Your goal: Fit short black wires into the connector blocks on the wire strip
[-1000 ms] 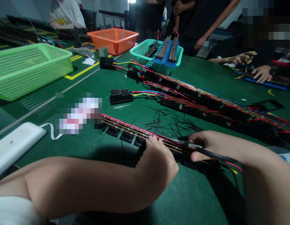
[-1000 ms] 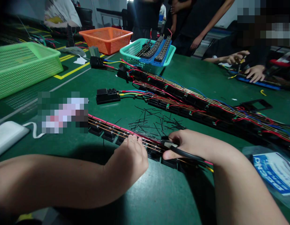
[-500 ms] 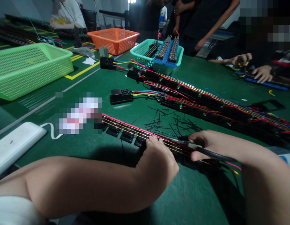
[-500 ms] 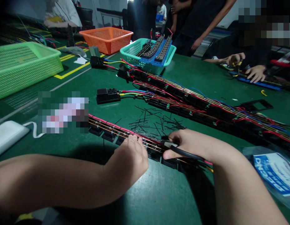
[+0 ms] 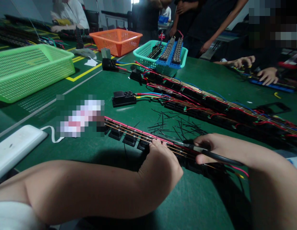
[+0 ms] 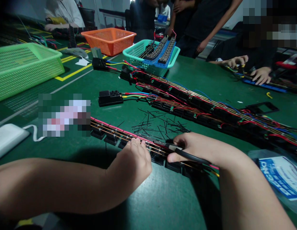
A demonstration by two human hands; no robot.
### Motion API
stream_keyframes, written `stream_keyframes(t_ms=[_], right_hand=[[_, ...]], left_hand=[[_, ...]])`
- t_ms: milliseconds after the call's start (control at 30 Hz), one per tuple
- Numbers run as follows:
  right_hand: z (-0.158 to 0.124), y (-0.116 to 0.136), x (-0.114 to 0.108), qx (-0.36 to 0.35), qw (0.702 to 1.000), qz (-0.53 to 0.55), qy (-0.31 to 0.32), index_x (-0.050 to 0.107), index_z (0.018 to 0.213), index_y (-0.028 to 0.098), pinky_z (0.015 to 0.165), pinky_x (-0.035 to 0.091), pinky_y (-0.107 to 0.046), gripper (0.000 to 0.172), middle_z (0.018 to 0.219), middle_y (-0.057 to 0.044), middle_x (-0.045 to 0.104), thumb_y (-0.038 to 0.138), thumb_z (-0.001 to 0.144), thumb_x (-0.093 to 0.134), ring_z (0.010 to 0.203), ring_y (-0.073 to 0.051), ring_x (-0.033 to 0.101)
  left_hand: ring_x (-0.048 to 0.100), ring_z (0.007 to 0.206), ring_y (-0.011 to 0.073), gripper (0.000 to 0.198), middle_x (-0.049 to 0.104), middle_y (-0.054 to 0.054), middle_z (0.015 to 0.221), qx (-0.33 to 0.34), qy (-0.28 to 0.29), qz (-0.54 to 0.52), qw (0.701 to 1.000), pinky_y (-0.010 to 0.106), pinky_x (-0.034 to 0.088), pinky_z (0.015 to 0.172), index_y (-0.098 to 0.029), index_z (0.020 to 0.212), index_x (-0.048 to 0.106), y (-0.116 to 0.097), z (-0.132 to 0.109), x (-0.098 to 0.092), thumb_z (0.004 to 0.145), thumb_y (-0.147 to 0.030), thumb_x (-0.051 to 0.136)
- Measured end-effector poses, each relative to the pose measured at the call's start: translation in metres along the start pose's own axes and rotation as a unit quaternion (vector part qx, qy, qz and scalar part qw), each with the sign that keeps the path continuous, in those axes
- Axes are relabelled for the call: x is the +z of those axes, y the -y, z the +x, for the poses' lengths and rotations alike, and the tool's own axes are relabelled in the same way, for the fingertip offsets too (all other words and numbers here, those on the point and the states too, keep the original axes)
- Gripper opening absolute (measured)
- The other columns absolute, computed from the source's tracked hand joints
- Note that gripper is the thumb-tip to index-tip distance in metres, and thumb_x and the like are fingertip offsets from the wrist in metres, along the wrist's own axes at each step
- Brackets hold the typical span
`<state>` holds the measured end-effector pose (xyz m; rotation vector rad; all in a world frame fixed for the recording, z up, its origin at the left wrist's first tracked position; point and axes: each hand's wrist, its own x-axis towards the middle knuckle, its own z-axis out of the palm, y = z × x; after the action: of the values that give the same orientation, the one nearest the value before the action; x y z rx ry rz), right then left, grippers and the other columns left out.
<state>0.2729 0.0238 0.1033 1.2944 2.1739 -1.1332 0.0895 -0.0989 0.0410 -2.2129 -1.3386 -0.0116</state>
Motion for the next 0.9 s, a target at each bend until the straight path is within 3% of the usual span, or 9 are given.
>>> stream_keyframes(t_ms=[900], right_hand=[[0.012,-0.01,0.001,-0.002,0.999,-0.037,-0.025,0.066,0.068,0.017,0.047,0.03,-0.026,0.057,0.06,-0.003,0.06,0.074,0.063,0.066,0.056,-0.018,0.052]], left_hand=[[0.073,0.086,0.029,0.032,0.075,0.02,0.091,0.0,0.0,-0.014,1.0,0.039,0.061,0.075,0.0,0.105,0.071,0.002,0.001,-0.001,0.078,0.001,0.055]])
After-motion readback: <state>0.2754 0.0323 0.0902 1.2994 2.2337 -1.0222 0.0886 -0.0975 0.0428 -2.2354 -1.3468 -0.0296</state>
